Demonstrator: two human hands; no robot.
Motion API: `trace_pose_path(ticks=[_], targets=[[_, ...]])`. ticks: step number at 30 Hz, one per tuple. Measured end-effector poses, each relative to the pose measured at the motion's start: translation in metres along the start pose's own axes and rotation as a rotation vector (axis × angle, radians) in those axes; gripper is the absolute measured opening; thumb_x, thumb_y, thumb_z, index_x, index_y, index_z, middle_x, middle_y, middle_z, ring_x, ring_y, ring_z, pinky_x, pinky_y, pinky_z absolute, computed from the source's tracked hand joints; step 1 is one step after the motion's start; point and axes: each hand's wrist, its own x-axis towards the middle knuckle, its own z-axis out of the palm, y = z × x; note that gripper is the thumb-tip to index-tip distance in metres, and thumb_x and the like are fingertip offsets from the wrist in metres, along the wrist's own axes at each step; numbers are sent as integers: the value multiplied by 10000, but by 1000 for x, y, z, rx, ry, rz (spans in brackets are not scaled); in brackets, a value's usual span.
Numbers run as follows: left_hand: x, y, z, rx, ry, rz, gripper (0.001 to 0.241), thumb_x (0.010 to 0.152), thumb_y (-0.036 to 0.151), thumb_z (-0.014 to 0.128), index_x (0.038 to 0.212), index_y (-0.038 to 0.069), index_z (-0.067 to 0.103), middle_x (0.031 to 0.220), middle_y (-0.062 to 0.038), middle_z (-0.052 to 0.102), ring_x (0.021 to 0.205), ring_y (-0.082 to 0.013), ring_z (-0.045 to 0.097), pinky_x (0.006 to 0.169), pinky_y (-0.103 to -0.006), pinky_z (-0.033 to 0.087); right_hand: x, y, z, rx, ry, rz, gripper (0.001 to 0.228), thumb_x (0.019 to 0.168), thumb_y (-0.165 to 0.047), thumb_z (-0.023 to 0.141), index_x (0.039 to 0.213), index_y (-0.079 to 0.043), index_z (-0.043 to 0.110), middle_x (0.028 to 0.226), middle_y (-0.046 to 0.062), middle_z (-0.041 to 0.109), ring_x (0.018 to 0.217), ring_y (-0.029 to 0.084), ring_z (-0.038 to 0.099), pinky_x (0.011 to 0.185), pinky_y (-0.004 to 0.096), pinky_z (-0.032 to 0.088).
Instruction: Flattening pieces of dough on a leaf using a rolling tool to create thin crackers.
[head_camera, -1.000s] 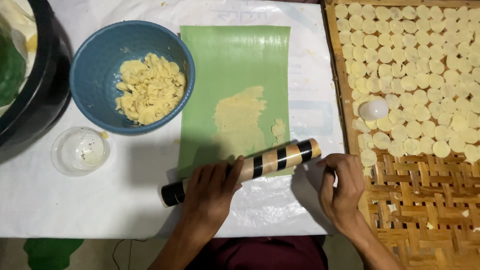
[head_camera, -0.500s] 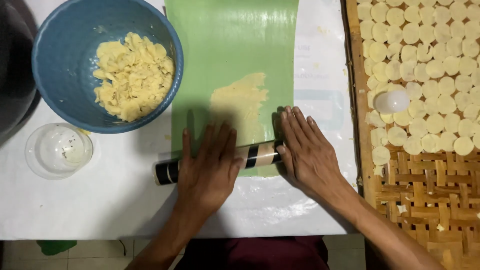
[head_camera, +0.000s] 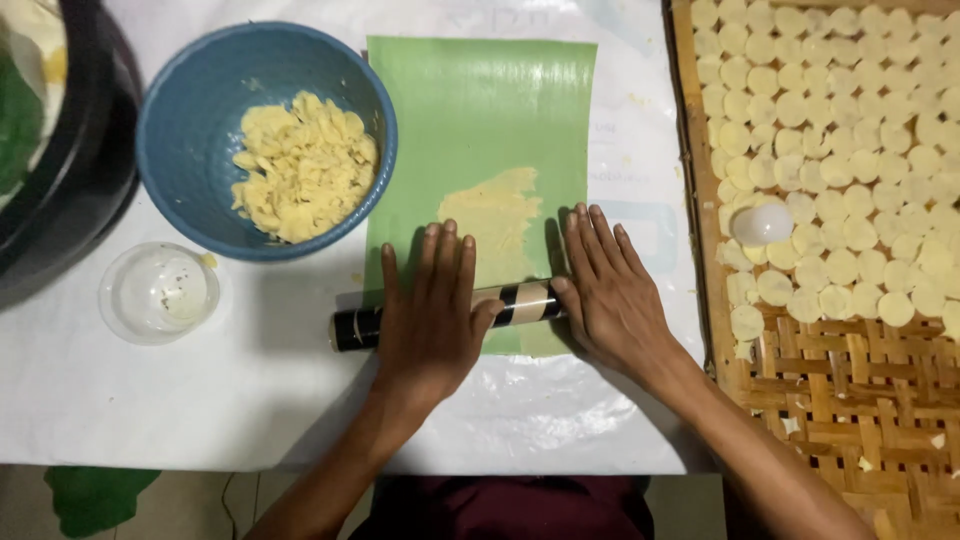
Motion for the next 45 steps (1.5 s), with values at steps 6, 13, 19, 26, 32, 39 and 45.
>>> trace_pose_path(ticks=[6, 13, 19, 26, 32, 39, 45], targets=[[3, -16, 10, -65, 231, -1, 588, 936, 465, 694, 1314, 19, 626, 1233, -225, 612, 1179, -413, 613, 995, -546, 470, 36, 2, -7, 65, -132, 170, 649, 1109, -459, 268, 1623, -64, 299, 1680, 230, 245, 1582, 376, 138, 1281, 454, 121], [-25, -33, 7, -139, 277, -53, 516, 966, 517, 660, 1282, 111, 690, 1021, -74, 567, 916, -273, 584, 777, -415, 459, 64, -13, 5, 72, -5, 184, 518, 1109, -320, 415, 1531, -23, 457, 1613, 245, 370, 1554, 392, 255, 1238, 447, 287], [-22, -33, 13, -189, 266, -90, 261, 817, 325, 790, 926, 92, 748, 908, -93, 589, 934, -314, 598, 804, -445, 456, 152, -112, 1, 336, 195, -216, 325, 1017, -227, 597, 1327, -143, 647, 1298, 112, 602, 1208, 323, 645, 975, 415, 573], [-19, -33, -6, -206, 293, -97, 223, 724, 252, 801, 822, 67, 725, 840, -111, 582, 895, -334, 607, 772, -459, 461, 263, -151, 83, 271, -46, -230, 256, 815, -198, 729, 1026, -55, 755, 818, 192, 707, 745, 428, 746, 623, 517, 626], [-19, -34, -5, -225, 294, -96, 257, 908, 348, 732, 990, 104, 735, 927, -94, 637, 923, -306, 643, 803, -418, 469, 262, -124, 57, 492, -118, -15, 235, 878, -182, 687, 1098, -205, 766, 920, 148, 784, 945, 414, 746, 854, 553, 597], [-16, -32, -22, -165, 190, -76, 503, 868, 531, 768, 1116, 97, 710, 951, -99, 644, 919, -290, 645, 848, -433, 478, 234, -115, 26, 804, -99, -11, 293, 1026, -330, 535, 1099, -78, 667, 974, 243, 728, 1018, 496, 682, 873, 617, 537], [-10, -42, -15, -55, 81, -49, 574, 721, 537, 855, 1049, 113, 649, 878, -60, 631, 885, -269, 649, 849, -430, 501, 204, -113, -19, 1025, -76, -18, 272, 1028, -223, 571, 1217, -69, 691, 1026, 265, 737, 1018, 446, 723, 893, 560, 564]])
